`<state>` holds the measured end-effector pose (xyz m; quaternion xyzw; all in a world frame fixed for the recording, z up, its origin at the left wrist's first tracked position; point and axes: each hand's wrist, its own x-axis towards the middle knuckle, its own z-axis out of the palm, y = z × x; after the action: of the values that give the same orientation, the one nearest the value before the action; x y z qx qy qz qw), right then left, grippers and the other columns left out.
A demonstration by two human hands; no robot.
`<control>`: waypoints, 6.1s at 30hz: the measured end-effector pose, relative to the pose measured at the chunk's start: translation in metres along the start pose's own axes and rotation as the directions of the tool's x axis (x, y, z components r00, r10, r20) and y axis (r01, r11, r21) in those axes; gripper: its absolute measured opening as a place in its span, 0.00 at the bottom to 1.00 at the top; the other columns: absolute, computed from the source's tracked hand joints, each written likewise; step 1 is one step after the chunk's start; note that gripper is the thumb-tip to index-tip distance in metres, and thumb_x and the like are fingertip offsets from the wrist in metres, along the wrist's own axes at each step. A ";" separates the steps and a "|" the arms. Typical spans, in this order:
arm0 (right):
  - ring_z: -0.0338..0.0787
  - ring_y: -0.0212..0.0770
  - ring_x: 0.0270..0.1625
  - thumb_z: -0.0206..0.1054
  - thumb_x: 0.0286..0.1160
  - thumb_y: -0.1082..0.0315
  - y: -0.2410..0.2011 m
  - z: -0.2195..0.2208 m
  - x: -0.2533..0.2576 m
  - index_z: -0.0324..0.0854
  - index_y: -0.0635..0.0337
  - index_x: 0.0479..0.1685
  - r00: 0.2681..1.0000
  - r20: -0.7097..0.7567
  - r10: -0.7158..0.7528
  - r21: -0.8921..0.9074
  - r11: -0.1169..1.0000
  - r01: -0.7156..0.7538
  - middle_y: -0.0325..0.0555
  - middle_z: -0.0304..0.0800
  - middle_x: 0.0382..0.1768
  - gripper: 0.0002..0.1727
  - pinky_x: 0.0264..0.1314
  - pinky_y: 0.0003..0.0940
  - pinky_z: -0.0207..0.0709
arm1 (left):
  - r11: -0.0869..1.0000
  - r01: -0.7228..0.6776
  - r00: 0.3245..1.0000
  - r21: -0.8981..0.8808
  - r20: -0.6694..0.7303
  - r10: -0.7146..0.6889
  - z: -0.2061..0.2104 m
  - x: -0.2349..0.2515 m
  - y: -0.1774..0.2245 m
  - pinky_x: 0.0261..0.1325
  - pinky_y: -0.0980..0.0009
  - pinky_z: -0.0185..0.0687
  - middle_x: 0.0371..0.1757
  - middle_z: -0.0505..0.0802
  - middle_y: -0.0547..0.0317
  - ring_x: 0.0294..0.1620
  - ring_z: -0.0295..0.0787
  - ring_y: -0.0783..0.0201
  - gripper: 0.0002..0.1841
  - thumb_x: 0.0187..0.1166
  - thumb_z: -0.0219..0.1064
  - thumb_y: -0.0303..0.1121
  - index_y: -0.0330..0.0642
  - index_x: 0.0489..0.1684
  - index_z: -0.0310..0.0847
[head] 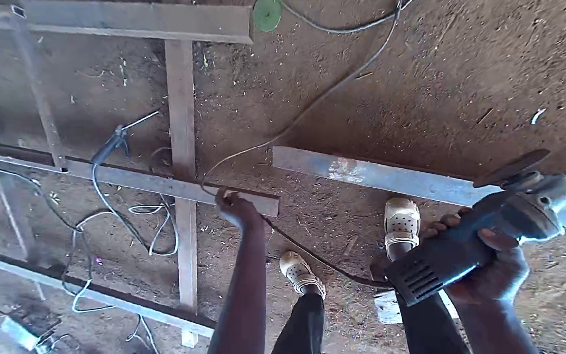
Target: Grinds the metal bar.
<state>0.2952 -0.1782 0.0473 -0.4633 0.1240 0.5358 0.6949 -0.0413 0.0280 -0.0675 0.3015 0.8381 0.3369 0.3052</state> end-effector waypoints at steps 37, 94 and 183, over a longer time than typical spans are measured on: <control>0.93 0.39 0.31 0.80 0.51 0.44 0.114 -0.133 0.085 0.80 0.45 0.62 0.974 -0.038 -0.221 -0.985 0.173 0.001 0.38 0.92 0.34 0.35 0.30 0.50 0.88 | 0.997 -0.073 0.194 0.009 0.981 0.006 0.097 -0.279 -0.173 0.60 0.65 0.90 0.53 0.91 0.52 0.54 0.91 0.68 0.58 0.44 0.89 0.39 0.31 0.81 0.55; 0.92 0.53 0.34 0.77 0.72 0.45 0.211 -0.063 0.069 0.63 0.55 0.76 0.913 -0.114 -0.392 -0.979 0.202 -0.035 0.53 0.89 0.37 0.40 0.36 0.60 0.86 | 0.999 -0.039 0.080 -0.005 0.997 0.008 0.044 -0.166 -0.175 0.53 0.61 0.91 0.48 0.92 0.55 0.46 0.92 0.65 0.45 0.52 0.86 0.43 0.40 0.74 0.69; 0.93 0.52 0.48 0.78 0.68 0.50 0.018 -0.192 0.088 0.76 0.57 0.68 0.872 -0.251 -0.421 -0.959 0.231 -0.164 0.53 0.92 0.46 0.32 0.53 0.62 0.85 | 0.999 -0.029 -0.166 0.038 0.985 -0.042 0.158 -0.361 -0.160 0.40 0.50 0.87 0.48 0.90 0.47 0.42 0.90 0.53 0.40 0.66 0.82 0.43 0.47 0.78 0.62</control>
<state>0.3767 -0.2719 -0.1240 -0.9113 -0.1105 0.3068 0.2515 0.2516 -0.2631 -0.1687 0.4547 0.3174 -0.0340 0.8315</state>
